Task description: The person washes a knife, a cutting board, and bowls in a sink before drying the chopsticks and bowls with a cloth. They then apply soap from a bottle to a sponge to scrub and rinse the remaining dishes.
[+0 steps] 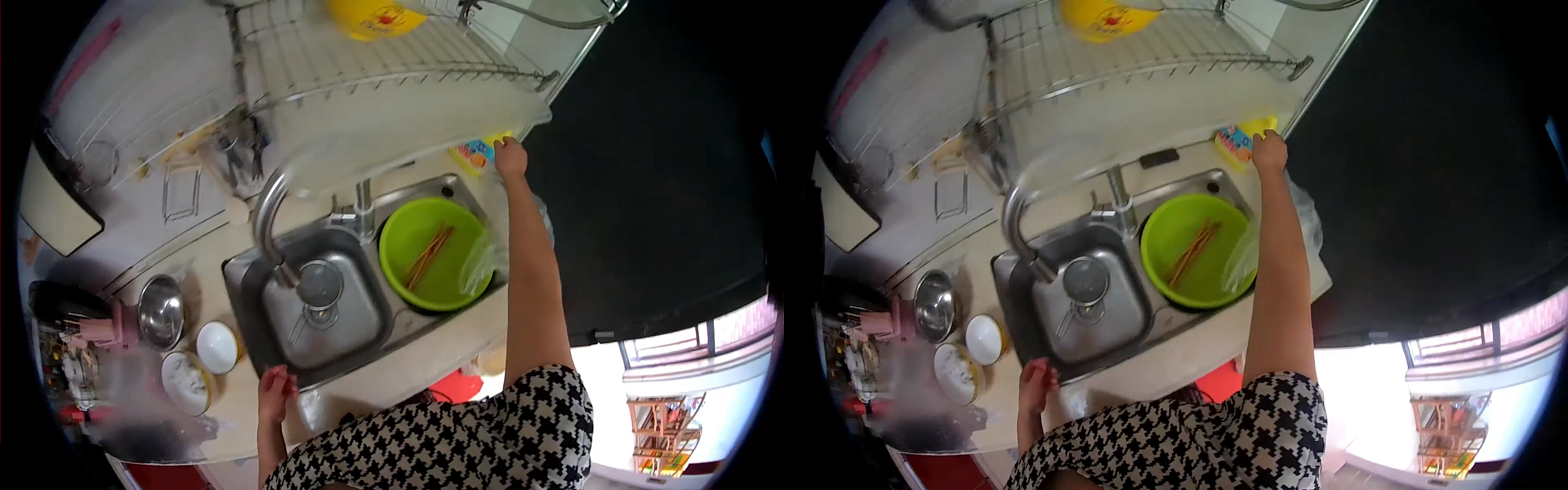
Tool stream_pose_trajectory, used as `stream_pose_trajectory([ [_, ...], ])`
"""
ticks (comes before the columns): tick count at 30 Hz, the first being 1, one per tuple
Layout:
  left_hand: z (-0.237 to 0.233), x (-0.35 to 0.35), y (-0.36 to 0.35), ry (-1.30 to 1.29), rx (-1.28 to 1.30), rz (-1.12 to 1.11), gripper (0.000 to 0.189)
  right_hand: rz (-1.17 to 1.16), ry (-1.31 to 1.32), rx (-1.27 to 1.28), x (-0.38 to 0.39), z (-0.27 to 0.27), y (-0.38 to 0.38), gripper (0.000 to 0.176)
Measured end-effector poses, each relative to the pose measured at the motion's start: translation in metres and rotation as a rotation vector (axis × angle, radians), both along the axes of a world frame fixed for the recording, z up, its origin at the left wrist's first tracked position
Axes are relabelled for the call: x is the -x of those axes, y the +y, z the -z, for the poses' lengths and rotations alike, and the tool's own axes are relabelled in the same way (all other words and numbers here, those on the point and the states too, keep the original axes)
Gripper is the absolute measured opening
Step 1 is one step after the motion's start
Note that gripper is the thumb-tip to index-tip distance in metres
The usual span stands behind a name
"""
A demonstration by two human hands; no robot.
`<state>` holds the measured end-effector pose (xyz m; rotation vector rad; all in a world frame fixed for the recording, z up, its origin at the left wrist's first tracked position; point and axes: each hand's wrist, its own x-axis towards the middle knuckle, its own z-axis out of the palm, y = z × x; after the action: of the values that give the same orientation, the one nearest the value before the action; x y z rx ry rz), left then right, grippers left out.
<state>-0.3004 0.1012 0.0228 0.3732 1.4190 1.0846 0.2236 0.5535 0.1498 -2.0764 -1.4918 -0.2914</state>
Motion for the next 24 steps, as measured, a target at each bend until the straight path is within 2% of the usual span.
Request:
stream_pose_trajectory([
  [1,0.006,-0.012,0.004,0.05,-0.003,-0.034,0.022,0.039,-0.065,0.017,-0.012,-0.005,0.028,0.034],
  [4,0.01,-0.058,0.017,-0.009,0.01,-0.2,0.019,-0.303,-0.698,-0.355,-0.047,-0.006,0.081,0.045],
  [7,0.008,-0.103,0.039,-0.044,0.011,-0.145,0.018,-0.373,-0.779,-0.35,-0.063,-0.007,0.113,0.045],
  [11,-0.023,-0.154,0.08,0.085,-0.025,-0.072,0.021,-0.405,-0.656,-0.266,-0.037,0.006,0.11,0.046],
  [14,-0.044,-0.167,0.111,0.192,-0.16,0.008,0.02,-0.526,-0.536,-0.273,-0.003,0.021,0.067,0.046],
  [16,-0.066,-0.176,0.141,0.3,-0.27,0.068,0.022,-0.619,-0.405,-0.001,0.015,-0.002,0.01,0.047],
  [18,-0.096,-0.197,0.174,0.295,-0.377,0.059,0.028,-0.652,-0.289,0.355,0.039,-0.05,-0.049,0.045],
  [22,-0.169,-0.24,0.222,1.186,-0.94,0.157,0.039,-0.967,-0.138,0.392,0.08,-0.074,-0.134,0.04],
  [24,-0.177,-0.238,0.216,1.238,-0.999,0.293,0.034,-1.109,-0.03,0.432,0.095,-0.065,-0.168,0.038],
])
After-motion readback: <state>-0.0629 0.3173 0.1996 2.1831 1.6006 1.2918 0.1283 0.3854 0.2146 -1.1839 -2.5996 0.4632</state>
